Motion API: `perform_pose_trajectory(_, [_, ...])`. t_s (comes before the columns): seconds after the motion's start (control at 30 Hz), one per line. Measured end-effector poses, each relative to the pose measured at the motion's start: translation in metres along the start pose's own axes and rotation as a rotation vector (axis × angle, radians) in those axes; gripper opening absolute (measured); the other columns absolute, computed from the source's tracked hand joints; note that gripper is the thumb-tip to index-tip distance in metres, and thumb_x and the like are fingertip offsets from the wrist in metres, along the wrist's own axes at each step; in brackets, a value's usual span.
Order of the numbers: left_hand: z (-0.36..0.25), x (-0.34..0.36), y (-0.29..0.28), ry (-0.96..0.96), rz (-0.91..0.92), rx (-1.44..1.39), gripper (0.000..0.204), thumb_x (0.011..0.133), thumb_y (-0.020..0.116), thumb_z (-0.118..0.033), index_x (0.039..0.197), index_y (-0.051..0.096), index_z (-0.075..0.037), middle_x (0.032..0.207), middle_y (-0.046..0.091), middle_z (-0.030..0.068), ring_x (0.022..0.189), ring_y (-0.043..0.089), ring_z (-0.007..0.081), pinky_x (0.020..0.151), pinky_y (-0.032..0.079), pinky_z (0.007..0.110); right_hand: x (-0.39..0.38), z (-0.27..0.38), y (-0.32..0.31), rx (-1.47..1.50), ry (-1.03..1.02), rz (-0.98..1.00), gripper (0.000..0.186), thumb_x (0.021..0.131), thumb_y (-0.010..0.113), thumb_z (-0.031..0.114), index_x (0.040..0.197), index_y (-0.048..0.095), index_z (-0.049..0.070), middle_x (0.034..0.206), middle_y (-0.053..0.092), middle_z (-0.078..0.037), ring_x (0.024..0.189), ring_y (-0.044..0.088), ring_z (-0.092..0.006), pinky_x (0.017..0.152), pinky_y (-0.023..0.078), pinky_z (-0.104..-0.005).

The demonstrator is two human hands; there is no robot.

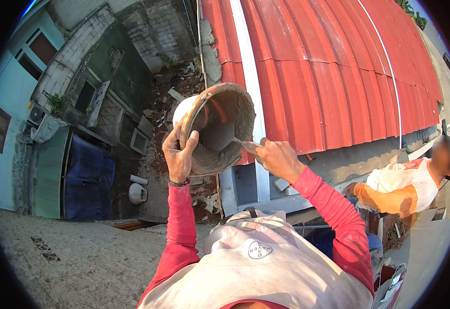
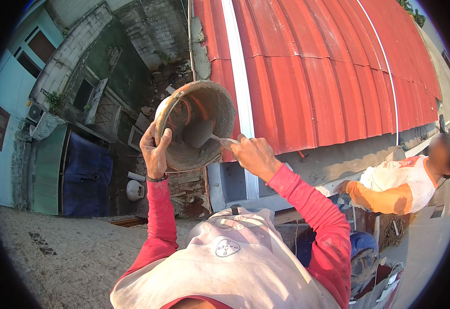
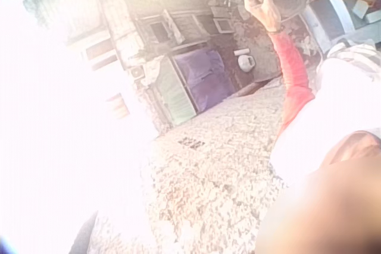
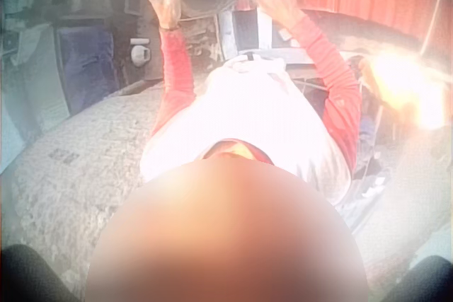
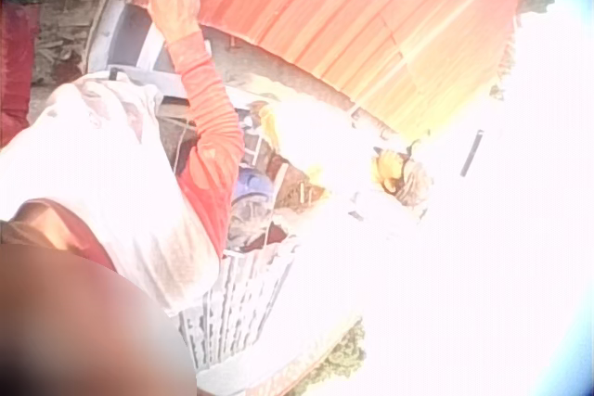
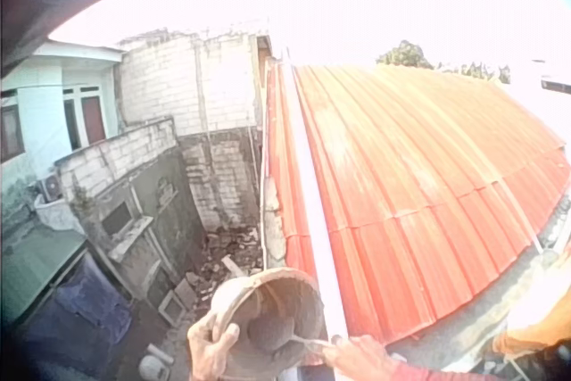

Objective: The person installs a wooden panel onto a roof edge, securing it with a hammer and nails. They then apply mortar to the roof edge using a trowel and a bucket.

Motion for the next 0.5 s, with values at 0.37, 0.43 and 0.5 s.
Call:
perform_pose_trajectory(0.37, [-0.063,0.055,0.023,0.374,0.222,0.421,0.041,0.091,0.075,-0.009,0.128,0.065,0.006,0.132,0.067,0.0142,0.137,0.051,0.0250,0.126,0.009,0.050,0.051,-0.022,-0.058,0.103,0.166,-0.437,0.044,0.096,0.065,0.021,0.140,0.060,0.018,0.082,0.063,-0.012,0.064,0.067,-0.0333,0.054,0.055,-0.0451])
perform_pose_trajectory(0.43, [-0.078,0.067,0.028,0.403,0.223,0.224,0.022,0.086,0.080,-0.014,0.103,0.073,-0.002,0.128,0.071,0.0107,0.142,0.048,0.0333,0.122,0.001,0.062,0.060,-0.027,-0.063,0.096,0.257,-0.367,0.045,0.096,0.065,0.021,0.141,0.059,0.015,0.081,0.064,-0.013,0.065,0.067,-0.0331,0.054,0.055,-0.0448])
perform_pose_trajectory(0.5, [-0.099,0.079,0.030,0.526,0.317,0.315,0.024,0.084,0.082,-0.015,0.073,0.062,-0.006,0.123,0.073,0.0120,0.143,0.047,0.0368,0.121,-0.004,0.062,0.065,-0.029,-0.067,0.193,0.250,-0.343,0.046,0.098,0.062,0.021,0.142,0.058,0.011,0.081,0.066,-0.017,0.067,0.068,-0.0345,0.054,0.053,-0.0443])
Point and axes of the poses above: each hand's wrist, its own x-axis towards the middle knuckle, its own y-axis out of the palm, z = x × y, the point moved 6 cm from there along x, towards the middle knuckle
